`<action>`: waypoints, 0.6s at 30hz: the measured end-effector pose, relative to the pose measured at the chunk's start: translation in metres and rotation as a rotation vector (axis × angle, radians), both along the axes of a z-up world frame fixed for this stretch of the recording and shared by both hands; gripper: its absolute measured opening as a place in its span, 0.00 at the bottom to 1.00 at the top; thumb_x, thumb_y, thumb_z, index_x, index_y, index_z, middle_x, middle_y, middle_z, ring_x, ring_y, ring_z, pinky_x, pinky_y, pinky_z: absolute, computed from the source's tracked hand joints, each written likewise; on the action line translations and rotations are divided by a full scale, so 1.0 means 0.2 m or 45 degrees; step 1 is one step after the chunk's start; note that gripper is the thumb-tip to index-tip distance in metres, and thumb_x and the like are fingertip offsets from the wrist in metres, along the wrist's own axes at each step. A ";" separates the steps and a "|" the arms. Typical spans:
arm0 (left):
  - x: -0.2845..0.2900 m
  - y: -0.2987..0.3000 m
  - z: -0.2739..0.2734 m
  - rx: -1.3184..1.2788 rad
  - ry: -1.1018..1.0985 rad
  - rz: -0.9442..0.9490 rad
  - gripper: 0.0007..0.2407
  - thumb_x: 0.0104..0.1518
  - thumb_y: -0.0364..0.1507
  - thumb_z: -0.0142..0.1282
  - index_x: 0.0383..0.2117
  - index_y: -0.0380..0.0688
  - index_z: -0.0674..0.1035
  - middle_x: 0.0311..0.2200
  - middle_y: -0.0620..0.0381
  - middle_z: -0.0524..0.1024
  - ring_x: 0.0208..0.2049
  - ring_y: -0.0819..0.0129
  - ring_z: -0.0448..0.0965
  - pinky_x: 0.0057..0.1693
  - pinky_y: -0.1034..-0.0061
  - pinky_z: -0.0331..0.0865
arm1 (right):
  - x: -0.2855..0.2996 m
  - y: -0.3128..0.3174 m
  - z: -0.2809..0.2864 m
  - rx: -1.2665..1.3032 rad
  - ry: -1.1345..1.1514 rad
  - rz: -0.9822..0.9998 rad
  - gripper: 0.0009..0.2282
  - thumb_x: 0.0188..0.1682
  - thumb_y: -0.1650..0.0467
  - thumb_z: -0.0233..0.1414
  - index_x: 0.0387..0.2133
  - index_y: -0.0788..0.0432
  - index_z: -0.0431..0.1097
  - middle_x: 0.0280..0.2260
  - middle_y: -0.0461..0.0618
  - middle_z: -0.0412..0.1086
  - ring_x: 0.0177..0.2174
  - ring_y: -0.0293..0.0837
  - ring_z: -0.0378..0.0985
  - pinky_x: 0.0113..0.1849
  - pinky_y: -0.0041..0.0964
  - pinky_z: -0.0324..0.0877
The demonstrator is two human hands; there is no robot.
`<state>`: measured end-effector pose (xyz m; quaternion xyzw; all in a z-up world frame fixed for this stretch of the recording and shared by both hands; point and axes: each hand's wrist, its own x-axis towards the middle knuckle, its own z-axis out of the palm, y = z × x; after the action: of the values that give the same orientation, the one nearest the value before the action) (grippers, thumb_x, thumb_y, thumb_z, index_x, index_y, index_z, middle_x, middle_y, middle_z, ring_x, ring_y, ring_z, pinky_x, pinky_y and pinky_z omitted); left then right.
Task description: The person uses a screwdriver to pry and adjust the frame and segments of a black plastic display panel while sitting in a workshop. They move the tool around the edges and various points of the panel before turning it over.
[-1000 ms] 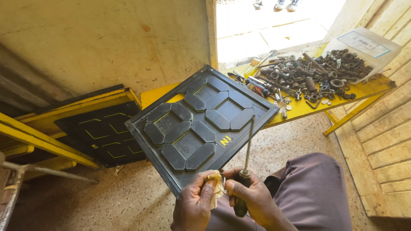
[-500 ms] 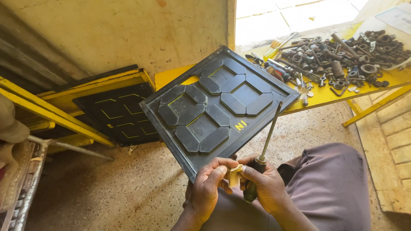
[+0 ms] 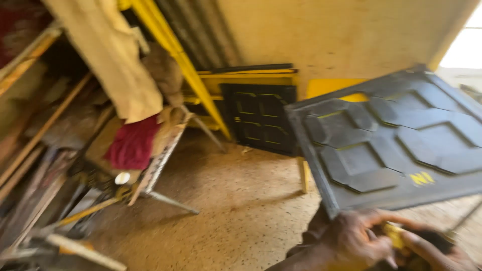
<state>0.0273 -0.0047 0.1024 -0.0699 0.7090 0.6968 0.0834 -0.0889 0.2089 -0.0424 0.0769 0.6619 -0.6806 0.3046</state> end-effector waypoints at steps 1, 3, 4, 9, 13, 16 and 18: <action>0.02 -0.01 0.06 0.103 0.112 -0.104 0.18 0.72 0.20 0.49 0.65 0.51 0.78 0.47 0.48 0.81 0.43 0.72 0.81 0.56 0.83 0.78 | -0.03 0.04 0.04 0.165 0.154 0.123 0.18 0.55 0.81 0.52 0.54 0.72 0.86 0.25 0.90 0.83 0.24 0.71 0.78 0.27 0.55 0.65; 0.00 -0.04 -0.20 -0.115 0.316 -0.149 0.19 0.68 0.25 0.53 0.66 0.53 0.75 0.55 0.50 0.80 0.52 0.67 0.81 0.64 0.78 0.77 | -0.06 0.06 -0.15 0.119 0.092 0.023 0.16 0.58 0.83 0.48 0.57 0.76 0.78 0.39 0.88 0.78 0.37 0.75 0.76 0.40 0.61 0.65; -0.02 -0.05 -0.32 -0.329 0.511 -0.219 0.22 0.65 0.30 0.58 0.68 0.55 0.73 0.63 0.52 0.79 0.60 0.63 0.81 0.72 0.74 0.75 | -0.08 0.08 -0.24 0.078 0.018 -0.103 0.16 0.61 0.86 0.44 0.60 0.80 0.69 0.53 0.86 0.73 0.50 0.79 0.74 0.53 0.68 0.66; 0.00 -0.09 -0.31 -0.396 0.488 -0.197 0.15 0.67 0.33 0.59 0.58 0.65 0.79 0.55 0.60 0.83 0.56 0.67 0.85 0.66 0.77 0.76 | -0.09 0.29 -0.74 0.143 0.247 -0.026 0.14 0.49 0.80 0.57 0.49 0.76 0.78 0.46 0.76 0.80 0.47 0.66 0.81 0.50 0.56 0.71; -0.05 -0.08 -0.26 -0.504 0.566 0.030 0.10 0.57 0.44 0.66 0.38 0.59 0.86 0.36 0.64 0.86 0.38 0.74 0.86 0.47 0.80 0.76 | -0.05 0.11 -0.62 -0.050 -0.189 0.061 0.13 0.45 0.80 0.62 0.44 0.78 0.81 0.43 0.84 0.85 0.41 0.75 0.87 0.45 0.63 0.79; -0.11 -0.05 -0.31 -0.484 0.603 0.088 0.07 0.56 0.40 0.69 0.31 0.57 0.85 0.31 0.64 0.87 0.33 0.73 0.88 0.41 0.77 0.77 | 0.12 -0.08 -0.29 -0.206 -0.374 -0.307 0.20 0.54 0.72 0.54 0.56 0.77 0.76 0.44 0.77 0.80 0.41 0.65 0.81 0.43 0.53 0.73; -0.14 -0.02 -0.27 -0.543 0.400 0.084 0.07 0.55 0.43 0.68 0.29 0.61 0.86 0.30 0.68 0.88 0.29 0.73 0.87 0.37 0.74 0.75 | 0.16 -0.08 -0.18 -0.415 -0.221 -0.274 0.19 0.55 0.67 0.52 0.49 0.76 0.76 0.31 0.74 0.76 0.27 0.63 0.78 0.30 0.48 0.72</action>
<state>-0.0007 -0.0093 0.0484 0.0000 0.8414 0.5362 -0.0671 -0.0565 0.1928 -0.0779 0.1550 0.5022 -0.7981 0.2945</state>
